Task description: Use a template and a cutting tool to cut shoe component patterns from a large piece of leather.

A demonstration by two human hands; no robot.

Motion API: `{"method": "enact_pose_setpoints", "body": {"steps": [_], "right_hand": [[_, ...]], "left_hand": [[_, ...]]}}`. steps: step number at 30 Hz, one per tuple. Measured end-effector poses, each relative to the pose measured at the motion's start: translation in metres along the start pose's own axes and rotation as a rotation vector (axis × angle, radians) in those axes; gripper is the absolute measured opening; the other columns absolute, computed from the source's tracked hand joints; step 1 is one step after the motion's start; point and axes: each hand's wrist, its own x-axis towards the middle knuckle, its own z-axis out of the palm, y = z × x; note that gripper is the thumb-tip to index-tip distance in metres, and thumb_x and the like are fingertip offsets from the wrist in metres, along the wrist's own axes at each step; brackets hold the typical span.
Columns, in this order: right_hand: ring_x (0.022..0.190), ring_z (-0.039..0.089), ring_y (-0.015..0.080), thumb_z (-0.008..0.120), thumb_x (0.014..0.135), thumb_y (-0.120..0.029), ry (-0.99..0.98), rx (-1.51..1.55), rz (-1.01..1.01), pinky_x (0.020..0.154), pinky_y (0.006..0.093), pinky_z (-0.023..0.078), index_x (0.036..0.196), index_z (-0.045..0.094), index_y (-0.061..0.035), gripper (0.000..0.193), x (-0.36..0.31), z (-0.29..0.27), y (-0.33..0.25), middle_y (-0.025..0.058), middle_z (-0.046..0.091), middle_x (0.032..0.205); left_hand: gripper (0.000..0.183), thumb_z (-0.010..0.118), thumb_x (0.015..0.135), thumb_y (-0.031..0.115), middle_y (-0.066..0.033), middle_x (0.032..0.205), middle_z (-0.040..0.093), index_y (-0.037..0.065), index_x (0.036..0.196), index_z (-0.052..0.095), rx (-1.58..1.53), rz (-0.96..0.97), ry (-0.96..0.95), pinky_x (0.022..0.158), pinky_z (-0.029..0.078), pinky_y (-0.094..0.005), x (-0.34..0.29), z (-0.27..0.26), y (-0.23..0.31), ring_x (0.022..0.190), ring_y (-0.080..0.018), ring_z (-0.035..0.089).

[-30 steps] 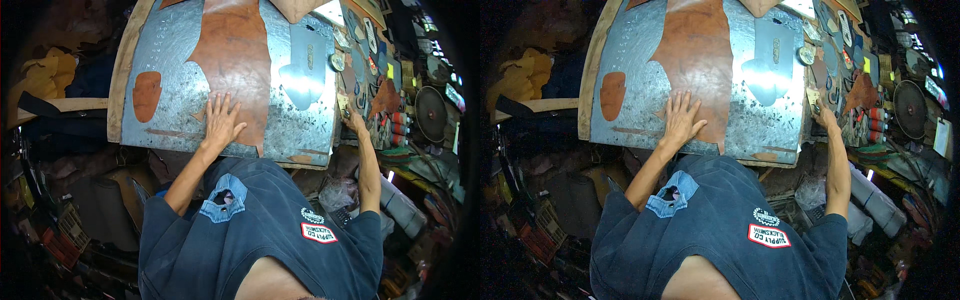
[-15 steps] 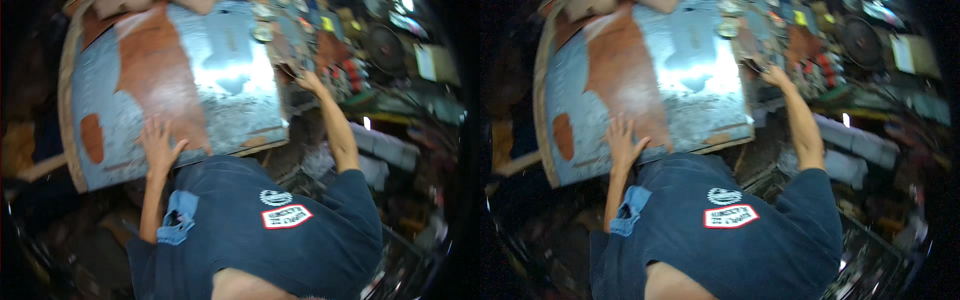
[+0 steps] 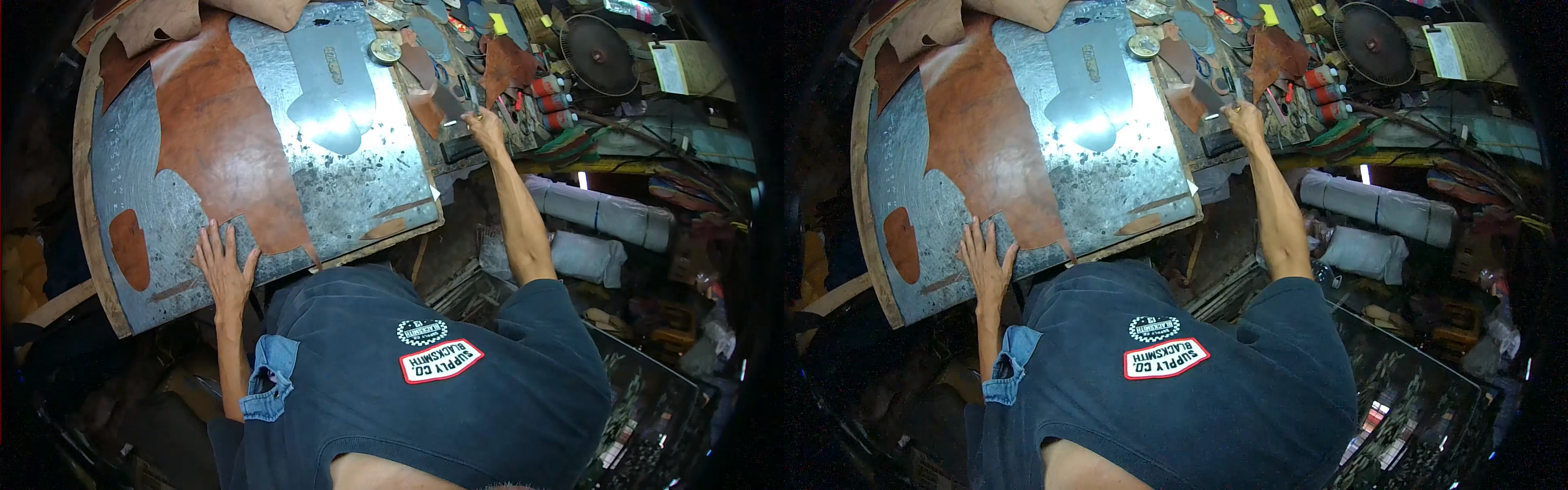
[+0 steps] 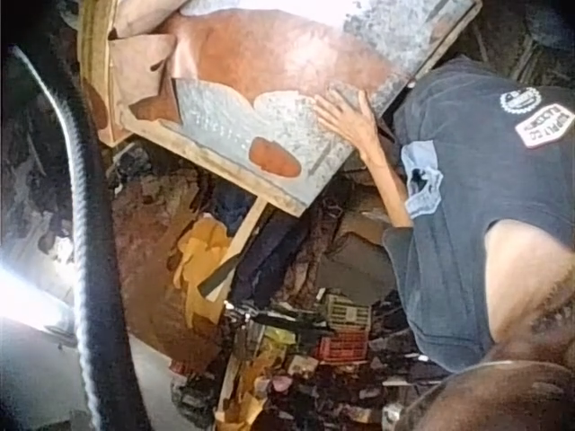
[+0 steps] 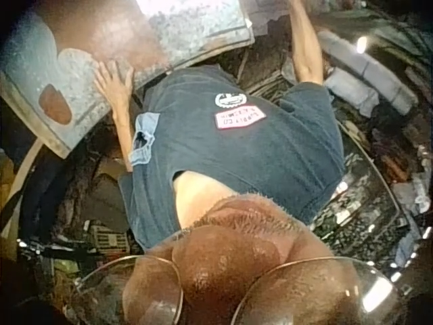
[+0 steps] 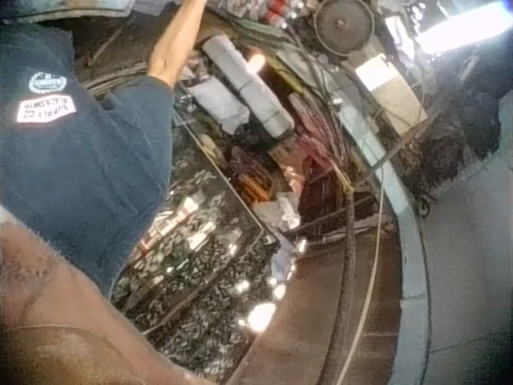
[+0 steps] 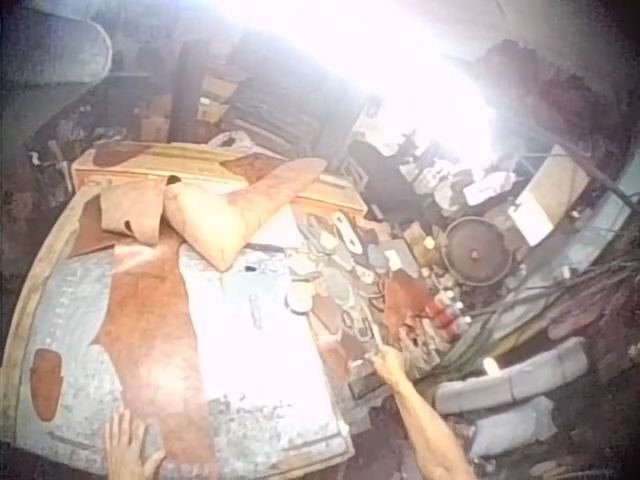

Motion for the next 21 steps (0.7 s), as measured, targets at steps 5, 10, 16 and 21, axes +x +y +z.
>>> {"method": "enact_pose_setpoints", "body": {"steps": [5, 10, 16, 21], "right_hand": [[0.059, 0.054, 0.0078, 0.074, 0.085, -0.024, 0.230, 0.669, 0.201, 0.053, 0.0265, 0.043, 0.083, 0.067, -0.0054, 0.020, -0.032, -0.014, -0.041, -0.0011, 0.063, 0.070], [0.053, 0.050, 0.0055, 0.067, 0.089, -0.021, -0.312, 0.892, 0.172, 0.048, 0.0197, 0.039, 0.100, 0.066, -0.0017, 0.022, -0.120, 0.012, -0.165, 0.0007, 0.064, 0.073], [0.068, 0.060, 0.0083, 0.061, 0.090, -0.010, -0.778, 0.758, 0.227, 0.059, 0.0232, 0.047, 0.114, 0.062, 0.0012, 0.027, -0.187, 0.075, -0.271, 0.0053, 0.072, 0.085], [0.070, 0.063, 0.0084, 0.061, 0.090, -0.008, -0.793, 0.710, 0.208, 0.059, 0.0240, 0.048, 0.124, 0.059, -0.0015, 0.035, -0.201, 0.077, -0.294, 0.0056, 0.072, 0.083]], "left_hand": [[0.063, 0.066, 0.086, 0.043, -0.0186, 0.152, 0.034, 0.006, 0.135, 0.052, 0.009, -0.008, 0.005, 0.113, 0.021, -0.0542, -0.008, -0.004, -0.003, 0.140, -0.0410, 0.028], [0.060, 0.066, 0.086, 0.042, -0.0186, 0.147, 0.040, 0.007, 0.133, 0.053, 0.033, -0.157, 0.046, 0.112, 0.023, -0.0551, 0.001, -0.003, -0.005, 0.138, -0.0404, 0.032], [0.060, 0.071, 0.084, 0.037, -0.0191, 0.142, 0.046, 0.004, 0.131, 0.054, -0.118, -0.029, 0.141, 0.112, 0.023, -0.0551, 0.009, -0.012, 0.016, 0.136, -0.0384, 0.036], [0.073, 0.076, 0.079, 0.036, -0.0150, 0.133, 0.057, 0.005, 0.138, 0.046, -0.332, 0.040, 0.132, 0.112, 0.022, -0.0579, 0.003, 0.015, 0.023, 0.136, -0.0368, 0.039]]}}
